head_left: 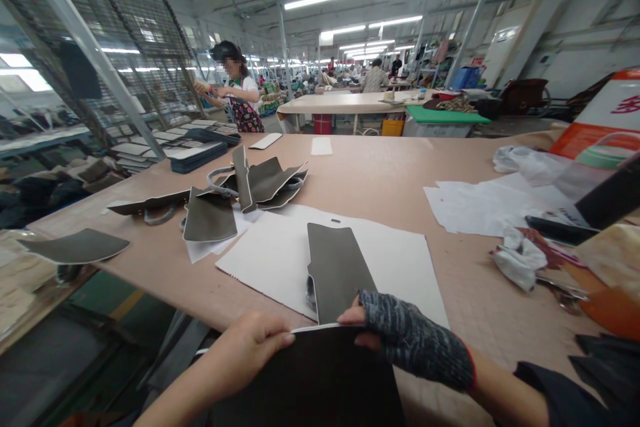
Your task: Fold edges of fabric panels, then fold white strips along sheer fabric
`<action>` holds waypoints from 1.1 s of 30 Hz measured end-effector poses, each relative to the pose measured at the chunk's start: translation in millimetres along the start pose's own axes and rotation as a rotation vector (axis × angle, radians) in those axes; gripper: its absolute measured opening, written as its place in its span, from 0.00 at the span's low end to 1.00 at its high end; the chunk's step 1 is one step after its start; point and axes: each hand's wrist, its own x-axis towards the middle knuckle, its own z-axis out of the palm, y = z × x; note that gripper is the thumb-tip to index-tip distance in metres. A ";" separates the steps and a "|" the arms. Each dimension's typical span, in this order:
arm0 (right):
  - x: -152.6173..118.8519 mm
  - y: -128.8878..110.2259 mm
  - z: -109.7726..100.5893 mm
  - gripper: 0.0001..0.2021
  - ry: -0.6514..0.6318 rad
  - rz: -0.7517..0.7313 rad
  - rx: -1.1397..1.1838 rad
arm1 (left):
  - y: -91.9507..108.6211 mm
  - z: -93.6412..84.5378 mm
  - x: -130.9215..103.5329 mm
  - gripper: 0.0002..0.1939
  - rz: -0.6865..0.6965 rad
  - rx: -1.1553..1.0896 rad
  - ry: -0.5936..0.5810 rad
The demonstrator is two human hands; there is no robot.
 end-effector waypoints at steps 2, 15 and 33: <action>2.1 -0.2 0.3 0.13 -0.005 -0.002 0.021 | -3.5 2.2 1.5 0.16 0.015 -0.011 0.000; 15.7 -13.7 -8.2 0.14 0.008 0.222 0.427 | 4.7 11.2 3.9 0.12 0.145 -0.120 0.003; 25.1 -4.4 9.9 0.13 0.085 0.478 0.721 | 16.4 59.3 9.6 0.14 0.237 -0.155 0.155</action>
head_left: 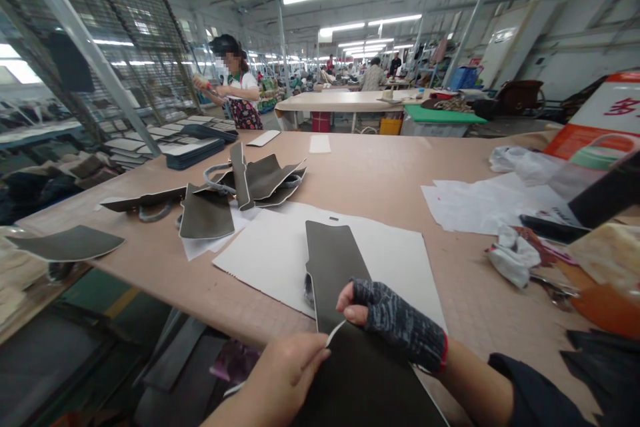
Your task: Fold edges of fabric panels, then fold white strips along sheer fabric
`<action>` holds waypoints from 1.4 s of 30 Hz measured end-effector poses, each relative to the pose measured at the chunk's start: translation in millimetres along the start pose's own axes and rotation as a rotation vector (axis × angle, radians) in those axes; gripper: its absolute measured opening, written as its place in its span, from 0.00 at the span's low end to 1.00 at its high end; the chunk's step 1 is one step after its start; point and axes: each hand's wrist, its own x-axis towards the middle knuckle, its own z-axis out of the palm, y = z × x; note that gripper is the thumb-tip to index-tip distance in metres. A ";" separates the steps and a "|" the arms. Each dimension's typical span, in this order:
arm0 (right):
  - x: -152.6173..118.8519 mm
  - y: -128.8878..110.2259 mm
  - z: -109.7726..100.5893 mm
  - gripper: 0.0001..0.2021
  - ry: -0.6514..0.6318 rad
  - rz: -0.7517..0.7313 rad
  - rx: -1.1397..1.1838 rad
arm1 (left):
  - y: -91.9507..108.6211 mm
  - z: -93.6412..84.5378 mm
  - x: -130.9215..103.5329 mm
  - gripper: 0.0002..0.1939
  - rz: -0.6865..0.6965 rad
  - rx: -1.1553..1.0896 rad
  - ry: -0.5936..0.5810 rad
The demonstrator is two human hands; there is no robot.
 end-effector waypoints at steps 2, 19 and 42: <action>0.1 -1.4 1.1 0.13 0.013 -0.019 -0.046 | 1.1 1.2 -0.5 0.15 0.016 0.052 0.009; -8.3 6.5 17.9 0.10 0.149 -0.046 -0.201 | -7.2 22.6 7.2 0.15 0.206 0.288 0.341; -8.5 12.7 28.0 0.09 0.117 -0.004 -0.196 | 1.4 23.2 17.8 0.19 -0.094 -0.057 0.177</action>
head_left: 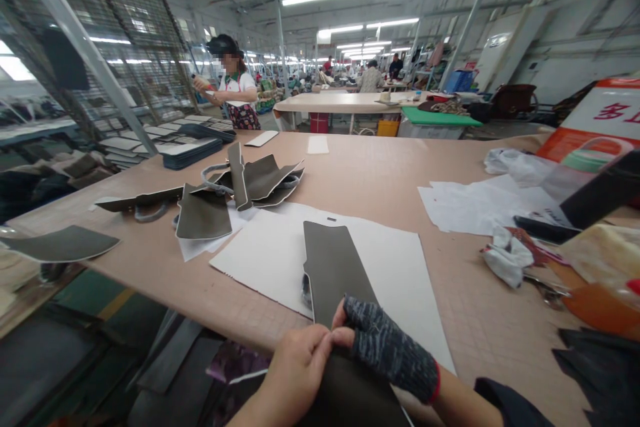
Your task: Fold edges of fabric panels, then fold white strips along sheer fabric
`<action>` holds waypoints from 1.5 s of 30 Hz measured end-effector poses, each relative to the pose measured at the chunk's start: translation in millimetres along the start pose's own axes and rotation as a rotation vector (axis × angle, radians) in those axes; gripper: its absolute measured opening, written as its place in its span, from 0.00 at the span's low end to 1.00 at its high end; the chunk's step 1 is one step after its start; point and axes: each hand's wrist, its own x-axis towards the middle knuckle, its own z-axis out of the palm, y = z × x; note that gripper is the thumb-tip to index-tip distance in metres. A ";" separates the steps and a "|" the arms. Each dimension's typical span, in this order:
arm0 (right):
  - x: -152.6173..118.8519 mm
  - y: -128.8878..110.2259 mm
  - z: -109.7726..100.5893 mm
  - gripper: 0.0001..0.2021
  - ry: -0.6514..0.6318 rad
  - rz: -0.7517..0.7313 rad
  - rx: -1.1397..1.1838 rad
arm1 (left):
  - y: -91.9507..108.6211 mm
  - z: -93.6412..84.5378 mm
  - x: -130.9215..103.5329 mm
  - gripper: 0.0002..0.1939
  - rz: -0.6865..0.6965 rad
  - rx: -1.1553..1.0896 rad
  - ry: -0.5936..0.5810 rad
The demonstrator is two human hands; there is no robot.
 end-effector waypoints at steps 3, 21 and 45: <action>1.5 9.4 -3.1 0.10 -0.011 0.047 0.085 | -6.7 -9.1 -3.1 0.17 -0.048 -0.163 -0.176; -13.2 0.8 -6.2 0.17 0.064 -0.420 -0.940 | 1.3 -32.5 -14.1 0.17 0.028 0.397 -0.133; -32.8 -6.7 -14.3 0.13 0.093 -0.472 -0.855 | -11.6 -73.0 -47.8 0.15 0.314 0.560 -0.004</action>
